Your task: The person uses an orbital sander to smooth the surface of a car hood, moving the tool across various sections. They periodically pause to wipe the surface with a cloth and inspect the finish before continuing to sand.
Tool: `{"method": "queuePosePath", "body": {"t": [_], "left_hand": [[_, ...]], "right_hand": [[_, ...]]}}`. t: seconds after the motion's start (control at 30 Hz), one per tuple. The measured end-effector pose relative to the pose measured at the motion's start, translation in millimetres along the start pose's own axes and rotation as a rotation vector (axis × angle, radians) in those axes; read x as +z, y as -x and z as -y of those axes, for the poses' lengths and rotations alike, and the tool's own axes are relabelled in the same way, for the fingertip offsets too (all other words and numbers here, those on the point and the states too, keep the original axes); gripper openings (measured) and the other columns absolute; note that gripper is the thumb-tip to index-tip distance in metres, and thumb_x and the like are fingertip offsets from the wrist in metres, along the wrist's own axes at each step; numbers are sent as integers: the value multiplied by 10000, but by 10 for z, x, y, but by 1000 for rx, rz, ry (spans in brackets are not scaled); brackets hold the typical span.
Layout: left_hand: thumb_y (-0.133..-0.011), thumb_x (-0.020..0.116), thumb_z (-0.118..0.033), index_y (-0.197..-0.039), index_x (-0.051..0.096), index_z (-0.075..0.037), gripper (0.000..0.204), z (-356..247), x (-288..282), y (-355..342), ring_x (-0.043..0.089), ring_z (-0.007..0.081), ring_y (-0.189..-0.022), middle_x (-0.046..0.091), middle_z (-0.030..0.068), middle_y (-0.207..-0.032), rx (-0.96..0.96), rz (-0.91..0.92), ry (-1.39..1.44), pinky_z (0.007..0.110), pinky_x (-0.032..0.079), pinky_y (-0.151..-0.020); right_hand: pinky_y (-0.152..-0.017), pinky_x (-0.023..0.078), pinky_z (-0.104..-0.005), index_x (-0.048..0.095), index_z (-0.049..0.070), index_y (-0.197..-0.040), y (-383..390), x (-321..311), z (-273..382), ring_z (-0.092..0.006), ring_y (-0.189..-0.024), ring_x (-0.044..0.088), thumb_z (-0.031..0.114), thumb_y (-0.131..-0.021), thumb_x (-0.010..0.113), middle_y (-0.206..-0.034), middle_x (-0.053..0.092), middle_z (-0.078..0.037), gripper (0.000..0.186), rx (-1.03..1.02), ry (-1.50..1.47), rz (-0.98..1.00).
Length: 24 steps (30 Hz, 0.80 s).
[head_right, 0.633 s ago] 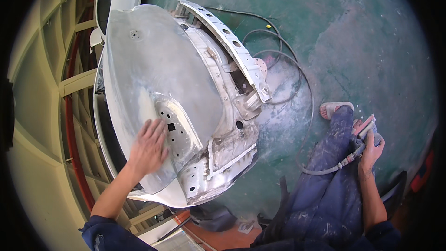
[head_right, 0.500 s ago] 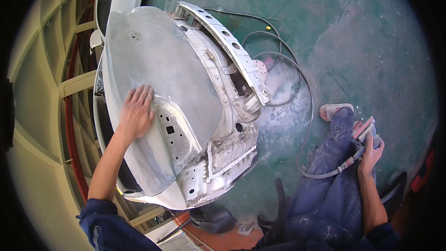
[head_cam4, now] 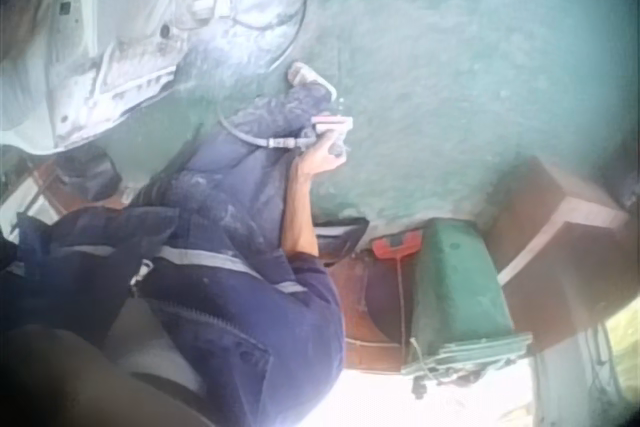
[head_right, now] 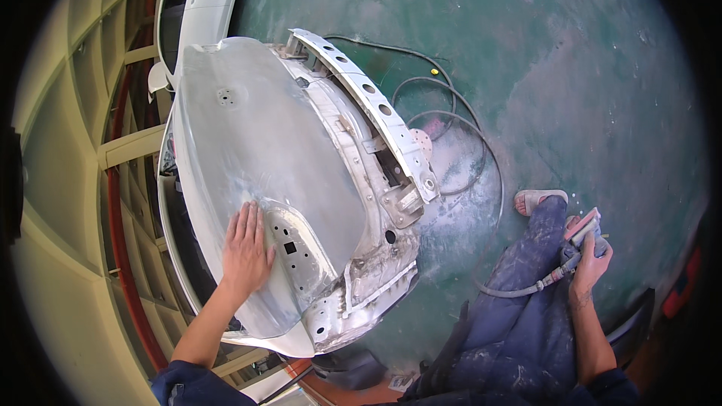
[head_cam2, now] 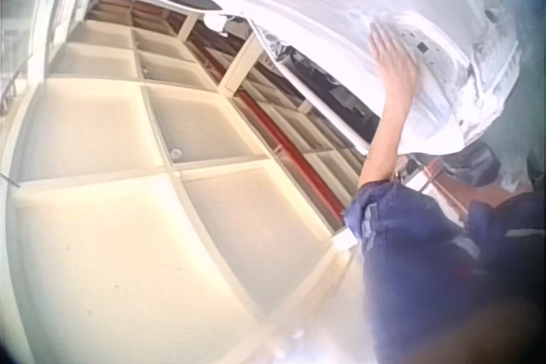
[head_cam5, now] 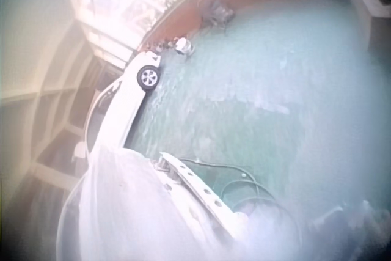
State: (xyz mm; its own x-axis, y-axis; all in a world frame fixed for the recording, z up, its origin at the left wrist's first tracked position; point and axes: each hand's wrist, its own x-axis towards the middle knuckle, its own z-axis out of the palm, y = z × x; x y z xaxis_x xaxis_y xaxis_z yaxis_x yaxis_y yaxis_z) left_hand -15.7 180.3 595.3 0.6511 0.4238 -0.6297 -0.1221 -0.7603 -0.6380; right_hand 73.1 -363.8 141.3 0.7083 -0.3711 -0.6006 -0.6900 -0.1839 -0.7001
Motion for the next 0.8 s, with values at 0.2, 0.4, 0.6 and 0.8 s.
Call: {"method": "queuePosePath", "body": {"t": [0.2,0.4,0.6,0.8], "left_hand": [[-976,549,-406,-1528,391,118,778,567,-19,-761,274,367,-1558,364,259,-1631,-19,-10,-16,471,170,-1298],[-990,503,-419,-1508,427,122,753,-101,-117,117,239,362,-1575,319,248,-1663,221,219,-27,466,157,-1302],[-1022,472,-434,-1556,375,85,751,618,-319,-667,254,337,-1569,337,216,-1662,130,249,-3,450,155,-1301],[-980,559,-369,-1552,382,64,740,2077,-374,-2229,312,309,-1544,386,190,-1638,-107,100,121,457,179,-1299]], "right_hand": [[-939,487,-330,590,-48,-1224,-49,547,759,-189,-1005,584,293,-939,780,-1122,631,-117,483,-52,10,81],[-961,479,-337,585,-32,-1239,63,1083,1808,-194,-1020,579,268,-915,788,-1127,625,-110,486,-125,113,67],[-952,482,-334,586,-30,-1233,-275,1983,2464,-196,-1021,583,290,-907,796,-1139,623,-118,502,-86,69,179],[-938,490,-330,581,-31,-1232,-965,3194,3438,-190,-990,590,298,-907,802,-1107,630,-107,513,-142,127,372]]}}
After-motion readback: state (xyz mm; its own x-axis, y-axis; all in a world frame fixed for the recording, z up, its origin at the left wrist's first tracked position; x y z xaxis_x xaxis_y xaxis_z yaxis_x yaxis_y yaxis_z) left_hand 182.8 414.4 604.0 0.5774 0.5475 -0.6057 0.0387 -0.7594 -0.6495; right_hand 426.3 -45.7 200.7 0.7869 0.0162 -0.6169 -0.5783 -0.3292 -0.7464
